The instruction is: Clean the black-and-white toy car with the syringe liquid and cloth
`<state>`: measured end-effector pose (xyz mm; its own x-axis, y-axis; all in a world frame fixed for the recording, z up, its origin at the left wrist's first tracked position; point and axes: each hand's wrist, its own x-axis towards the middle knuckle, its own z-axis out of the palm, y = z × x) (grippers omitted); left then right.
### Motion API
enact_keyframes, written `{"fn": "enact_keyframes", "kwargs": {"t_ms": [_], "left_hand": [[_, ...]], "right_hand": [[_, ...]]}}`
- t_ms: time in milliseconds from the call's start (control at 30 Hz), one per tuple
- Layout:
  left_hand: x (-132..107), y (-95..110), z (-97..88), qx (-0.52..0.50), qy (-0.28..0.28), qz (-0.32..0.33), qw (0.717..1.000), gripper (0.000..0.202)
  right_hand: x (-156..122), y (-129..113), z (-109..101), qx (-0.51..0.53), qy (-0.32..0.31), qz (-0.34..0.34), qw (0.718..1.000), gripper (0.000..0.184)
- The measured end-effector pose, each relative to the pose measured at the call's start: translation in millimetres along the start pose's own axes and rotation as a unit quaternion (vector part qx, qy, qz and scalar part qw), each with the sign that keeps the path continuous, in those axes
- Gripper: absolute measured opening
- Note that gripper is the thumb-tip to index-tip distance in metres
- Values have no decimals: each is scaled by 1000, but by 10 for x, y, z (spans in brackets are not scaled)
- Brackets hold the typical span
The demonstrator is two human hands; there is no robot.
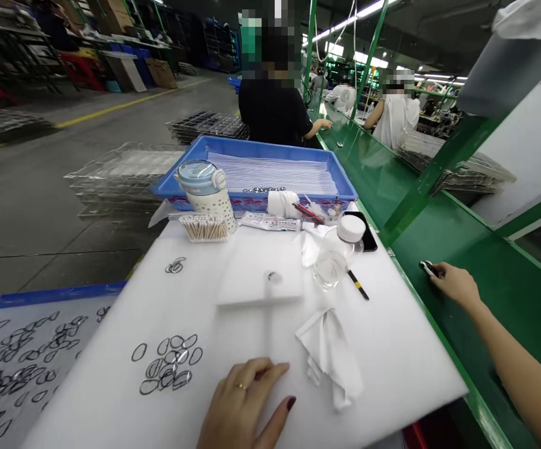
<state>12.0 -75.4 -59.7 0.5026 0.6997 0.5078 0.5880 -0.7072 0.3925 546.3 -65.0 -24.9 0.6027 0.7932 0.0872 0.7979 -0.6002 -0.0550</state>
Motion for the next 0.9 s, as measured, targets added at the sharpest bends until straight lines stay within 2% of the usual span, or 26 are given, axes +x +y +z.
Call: {"fn": "enact_keyframes", "kwargs": {"t_ms": [67,133,200,267,333,367,433,467,500,533,567,600,667,700,767,800,900], "left_hand": [[0,49,-5,1,11,-4,1000,23],[-12,94,-14,4,1,-11,1000,25],[-30,133,-32,6,-29,-22,999,33],[-51,165,-60,6,-58,-43,997,48],[-86,191,-95,0,-74,-69,995,65],[-115,202,-113,-6,-77,-79,994,71],[-205,225,-140,-22,-73,-89,993,75],[-264,239,-147,-29,-65,-92,993,74],[-329,256,-151,-35,-53,-96,993,72],[-392,277,-151,-40,-38,-102,993,70],[-448,300,-151,-46,-23,-110,993,68],[-490,322,-151,-57,-15,-117,991,67],[-512,356,-161,-96,-30,-127,987,68],[-491,362,-172,-119,-52,-129,983,70],[-399,349,-199,-147,-98,-135,975,72],[-339,333,-211,-152,-115,-138,972,72],[-174,280,-230,-157,-133,-132,970,64]], "right_hand": [[-287,34,-88,21,14,-7,1000,34],[-580,-118,-167,54,36,-35,997,44],[-904,-482,-232,101,47,-101,989,48],[-1265,-1005,-287,165,23,-229,959,42],[-1623,-1576,-333,253,-58,-465,847,40],[-1779,-1838,-348,265,-89,-541,793,41],[-2003,-2259,-356,261,-130,-622,727,41],[-2060,-2408,-349,260,-151,-645,703,40],[-2081,-2519,-336,266,-170,-651,691,37],[-2067,-2600,-321,280,-180,-640,693,31],[-2024,-2662,-304,303,-175,-610,711,24],[-1960,-2717,-288,331,-153,-564,741,19],[-1805,-2837,-260,381,-81,-450,804,26],[-1729,-2910,-248,396,-56,-407,821,36],[-1600,-3078,-227,404,-61,-380,830,53],[-1548,-3164,-219,401,-80,-383,828,53],[-1414,-3363,-208,392,-122,-397,821,23]]}}
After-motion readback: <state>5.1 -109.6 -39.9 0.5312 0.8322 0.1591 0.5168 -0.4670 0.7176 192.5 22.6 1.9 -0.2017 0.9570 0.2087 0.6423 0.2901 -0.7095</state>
